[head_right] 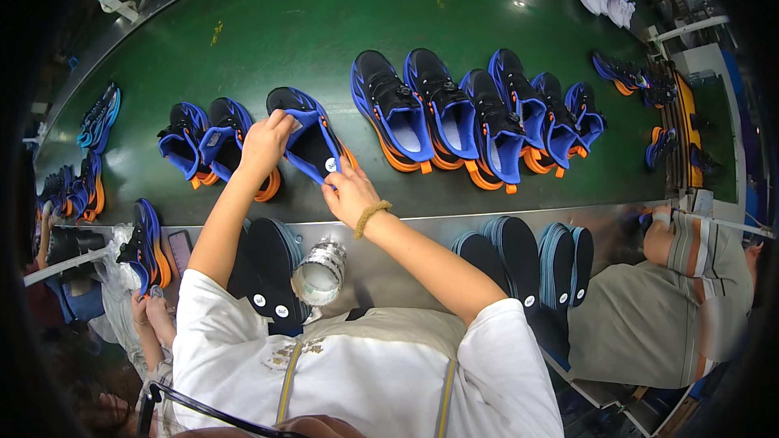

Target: The person takes blue insoles from a stack and inserts them into black and blue athletic shoes arranged on a conveyor belt.

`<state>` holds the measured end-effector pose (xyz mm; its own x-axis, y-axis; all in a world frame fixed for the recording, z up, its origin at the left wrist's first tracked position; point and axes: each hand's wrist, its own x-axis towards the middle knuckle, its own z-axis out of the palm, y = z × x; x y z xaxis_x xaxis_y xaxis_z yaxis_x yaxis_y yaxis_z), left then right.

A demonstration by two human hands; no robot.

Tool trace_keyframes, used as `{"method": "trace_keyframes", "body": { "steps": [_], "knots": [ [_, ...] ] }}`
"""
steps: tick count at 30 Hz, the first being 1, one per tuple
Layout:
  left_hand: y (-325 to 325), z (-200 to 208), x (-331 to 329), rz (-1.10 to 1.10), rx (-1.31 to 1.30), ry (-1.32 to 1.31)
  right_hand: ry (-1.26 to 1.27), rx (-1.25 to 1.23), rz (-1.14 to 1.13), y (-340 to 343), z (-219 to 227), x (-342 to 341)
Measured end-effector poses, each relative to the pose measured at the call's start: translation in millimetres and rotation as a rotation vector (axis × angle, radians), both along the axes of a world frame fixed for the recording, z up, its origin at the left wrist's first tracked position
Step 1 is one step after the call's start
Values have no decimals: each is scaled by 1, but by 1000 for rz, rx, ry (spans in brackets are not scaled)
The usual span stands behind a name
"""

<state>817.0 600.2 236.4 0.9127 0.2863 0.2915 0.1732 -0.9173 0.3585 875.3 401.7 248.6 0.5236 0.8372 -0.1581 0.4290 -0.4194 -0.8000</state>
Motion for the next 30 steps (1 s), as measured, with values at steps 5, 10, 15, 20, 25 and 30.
{"method": "trace_keyframes", "body": {
  "steps": [5, 10, 15, 20, 25, 30],
  "knots": [
    [-8, 21, -14, 10, -1080, 232, -261, 32, 46, -75, 29, 9],
    [-29, 48, -53, 175, -1851, -124, -558, -308, -150, -215, 63, 18],
    [-61, 62, -21, 239, -1798, -4, -171, -974, -171, -290, 92, -14],
    [-100, 33, 52, 185, -778, 0, -340, -734, -132, -337, 79, -26],
    [-108, 2, 112, 86, -4, 57, -367, -285, -322, -301, 136, 4],
    [-86, -21, 133, 306, -511, -71, -671, 9, -211, -202, 173, 60]
  ]
}}
